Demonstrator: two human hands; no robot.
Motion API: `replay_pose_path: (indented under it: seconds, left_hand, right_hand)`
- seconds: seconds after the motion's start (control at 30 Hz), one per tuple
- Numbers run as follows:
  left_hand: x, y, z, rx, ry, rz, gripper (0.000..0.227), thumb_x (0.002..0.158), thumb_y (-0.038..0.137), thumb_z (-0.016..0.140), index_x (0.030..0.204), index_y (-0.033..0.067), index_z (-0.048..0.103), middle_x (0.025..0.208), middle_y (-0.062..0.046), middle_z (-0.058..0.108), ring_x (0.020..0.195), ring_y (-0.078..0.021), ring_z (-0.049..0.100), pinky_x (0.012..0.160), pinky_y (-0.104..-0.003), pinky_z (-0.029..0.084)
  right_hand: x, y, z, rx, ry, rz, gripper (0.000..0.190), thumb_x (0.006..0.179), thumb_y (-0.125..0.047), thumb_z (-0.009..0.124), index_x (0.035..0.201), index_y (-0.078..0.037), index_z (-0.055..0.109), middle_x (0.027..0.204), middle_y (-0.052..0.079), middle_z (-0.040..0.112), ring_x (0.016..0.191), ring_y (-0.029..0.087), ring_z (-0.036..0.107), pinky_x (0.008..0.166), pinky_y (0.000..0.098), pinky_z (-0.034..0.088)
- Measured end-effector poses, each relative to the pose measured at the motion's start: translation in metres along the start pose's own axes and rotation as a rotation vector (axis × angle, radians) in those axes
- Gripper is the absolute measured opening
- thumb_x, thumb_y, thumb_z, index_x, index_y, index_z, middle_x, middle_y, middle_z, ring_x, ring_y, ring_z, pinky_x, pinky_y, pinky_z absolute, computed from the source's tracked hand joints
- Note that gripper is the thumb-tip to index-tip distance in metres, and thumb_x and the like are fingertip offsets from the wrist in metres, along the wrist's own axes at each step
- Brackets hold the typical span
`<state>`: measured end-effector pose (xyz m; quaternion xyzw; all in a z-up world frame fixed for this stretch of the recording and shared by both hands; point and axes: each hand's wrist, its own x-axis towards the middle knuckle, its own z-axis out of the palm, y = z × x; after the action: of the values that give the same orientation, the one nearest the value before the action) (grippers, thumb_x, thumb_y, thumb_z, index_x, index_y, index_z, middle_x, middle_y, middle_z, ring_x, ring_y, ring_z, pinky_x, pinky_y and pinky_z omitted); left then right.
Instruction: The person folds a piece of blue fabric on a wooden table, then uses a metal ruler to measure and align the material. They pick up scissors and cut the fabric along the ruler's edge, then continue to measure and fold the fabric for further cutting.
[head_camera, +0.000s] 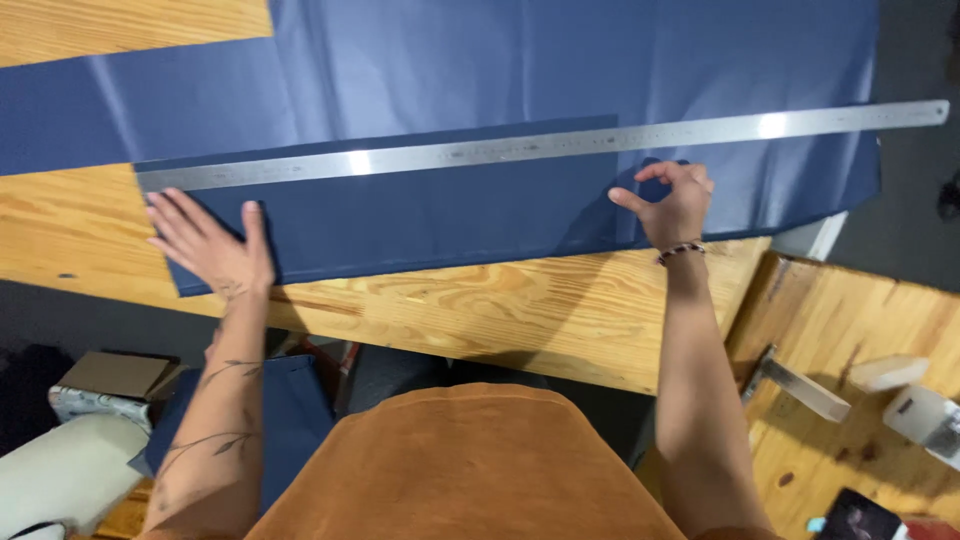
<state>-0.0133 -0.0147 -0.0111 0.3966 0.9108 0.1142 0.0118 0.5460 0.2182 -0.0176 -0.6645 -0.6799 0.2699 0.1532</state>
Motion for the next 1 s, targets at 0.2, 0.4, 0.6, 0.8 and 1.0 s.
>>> replay_pose_path:
  seconds: [0.2,0.4,0.6,0.8,1.0]
  left_hand:
    - [0.004,0.015,-0.009,0.112,0.028,-0.062,0.099,0.101,0.054,0.075,0.166,0.0011,0.022,0.169,-0.026,0.016,0.156,-0.0458,0.017,0.124,-0.065,0.013]
    - [0.006,0.025,-0.023,0.160,-0.155,-0.180,0.098,0.101,0.075,0.023,0.166,0.0038,0.005,0.173,-0.017,0.000,0.161,-0.0316,-0.002,0.130,-0.052,-0.004]
    - [0.000,0.018,-0.010,0.094,-0.026,-0.127,0.097,0.102,0.072,0.041,0.167,0.0059,0.011,0.174,-0.014,0.007,0.162,-0.0308,0.004,0.132,-0.052,0.001]
    - [-0.001,0.018,-0.006,0.146,0.046,-0.108,0.096,0.102,0.074,0.042,0.167,0.0086,0.015,0.174,-0.012,0.012,0.163,-0.0282,0.010,0.134,-0.050,0.006]
    - [0.001,0.020,-0.003,0.151,0.065,-0.112,0.096,0.101,0.074,0.043,0.166,0.0073,0.019,0.173,-0.012,0.017,0.161,-0.0287,0.014,0.134,-0.051,0.009]
  right_hand:
    - [0.006,0.018,-0.003,-0.029,-0.053,-0.241,0.051,0.080,-0.049,0.099,0.102,-0.011,0.073,0.093,0.016,0.071,0.094,0.037,0.066,0.090,0.0448,0.051]
    - [0.013,0.048,0.006,-0.197,-0.010,-0.299,0.042,0.086,-0.052,0.095,0.102,-0.019,0.076,0.093,0.000,0.068,0.095,0.022,0.059,0.097,0.0374,0.043]
    - [0.008,0.033,0.002,-0.300,-0.078,-0.089,0.061,0.082,-0.071,0.086,0.107,-0.017,0.070,0.105,0.013,0.054,0.115,0.035,0.048,0.103,0.0452,0.031]
    - [0.004,0.025,0.004,-0.314,-0.041,-0.114,0.065,0.083,-0.069,0.085,0.110,-0.014,0.065,0.107,0.016,0.052,0.120,0.036,0.045,0.106,0.0510,0.032]
    - [0.004,0.030,0.014,-0.345,0.024,-0.132,0.060,0.083,-0.059,0.088,0.112,-0.014,0.062,0.117,0.027,0.056,0.125,0.046,0.046,0.104,0.0563,0.033]
